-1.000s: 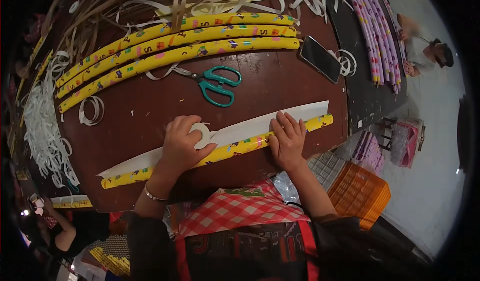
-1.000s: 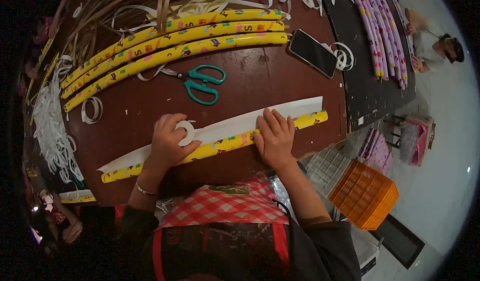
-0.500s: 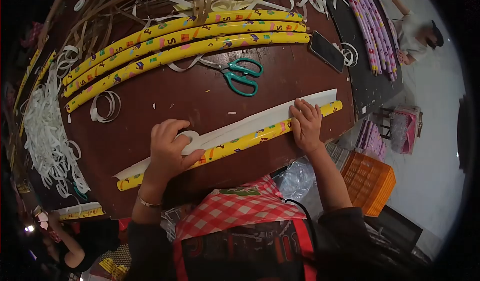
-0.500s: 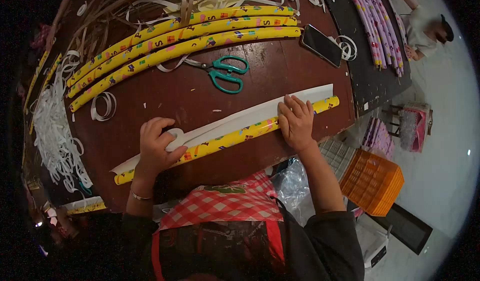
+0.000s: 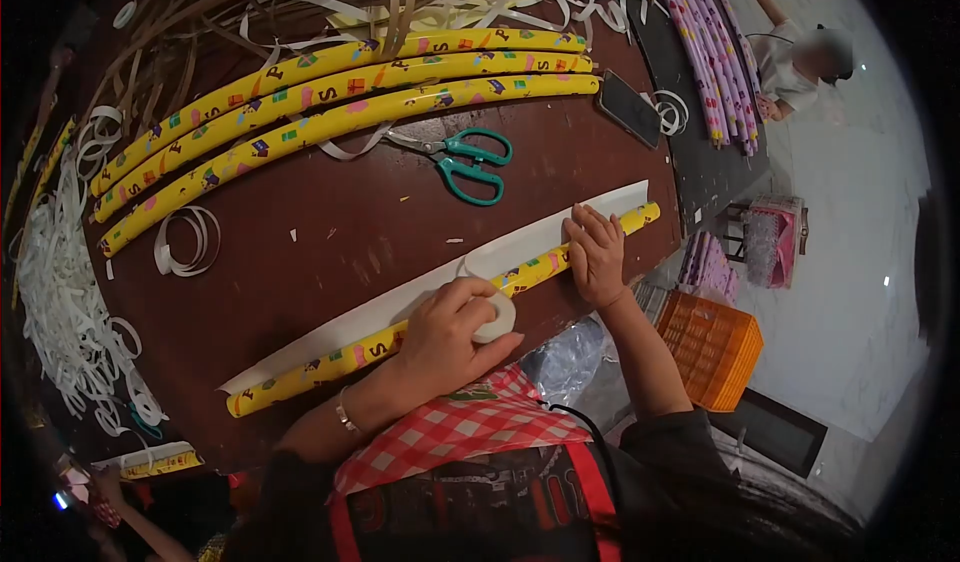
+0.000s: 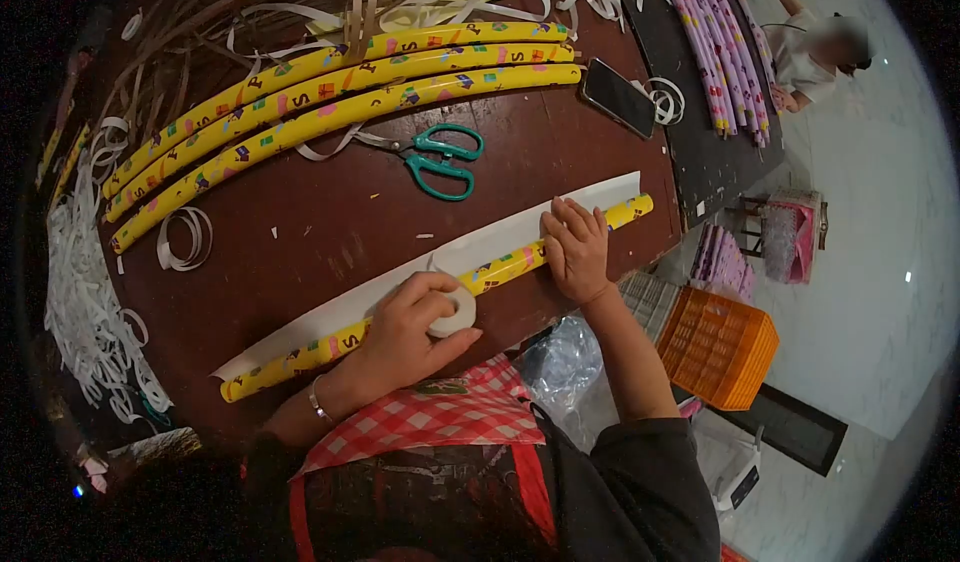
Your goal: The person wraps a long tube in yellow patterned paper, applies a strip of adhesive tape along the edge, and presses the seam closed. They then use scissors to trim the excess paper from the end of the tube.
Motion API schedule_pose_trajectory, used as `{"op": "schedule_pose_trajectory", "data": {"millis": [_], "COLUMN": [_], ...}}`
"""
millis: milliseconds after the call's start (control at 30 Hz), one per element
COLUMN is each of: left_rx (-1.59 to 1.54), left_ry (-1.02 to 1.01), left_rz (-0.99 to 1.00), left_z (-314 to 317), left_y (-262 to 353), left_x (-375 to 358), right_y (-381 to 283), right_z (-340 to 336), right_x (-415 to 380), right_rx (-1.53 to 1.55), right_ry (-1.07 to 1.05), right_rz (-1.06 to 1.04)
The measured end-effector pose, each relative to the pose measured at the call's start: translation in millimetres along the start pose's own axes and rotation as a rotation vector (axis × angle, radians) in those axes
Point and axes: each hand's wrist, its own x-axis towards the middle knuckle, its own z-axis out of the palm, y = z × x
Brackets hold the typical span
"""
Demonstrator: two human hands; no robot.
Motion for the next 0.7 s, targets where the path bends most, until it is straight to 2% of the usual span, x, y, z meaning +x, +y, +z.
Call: {"op": "schedule_pose_trajectory", "data": {"millis": [200,267,500,700], "left_rx": [-0.137,-0.064,0.038,0.114], "left_ry": [-0.001,0.092,0.140,0.186], "left_rz": [-0.089,-0.071,-0.180,-0.142], "left_z": [49.5,62.3,71.6,85.4], "left_y": [-6.5,-9.2,-10.5,-6.4], "left_x": [43.8,54.9,70.7,71.9], "right_y": [0.0,0.4,-0.5,1.7], "right_z": [0.8,3.0,2.0,3.6], "right_x": [-0.1,-1.0,1.2,0.0], "right_rx": [0.021,0.016,0.020,0.011], "right_ry": [0.018,0.037,0.008,0.005], "right_rz": [-0.004,0.000,0.010,0.008]}}
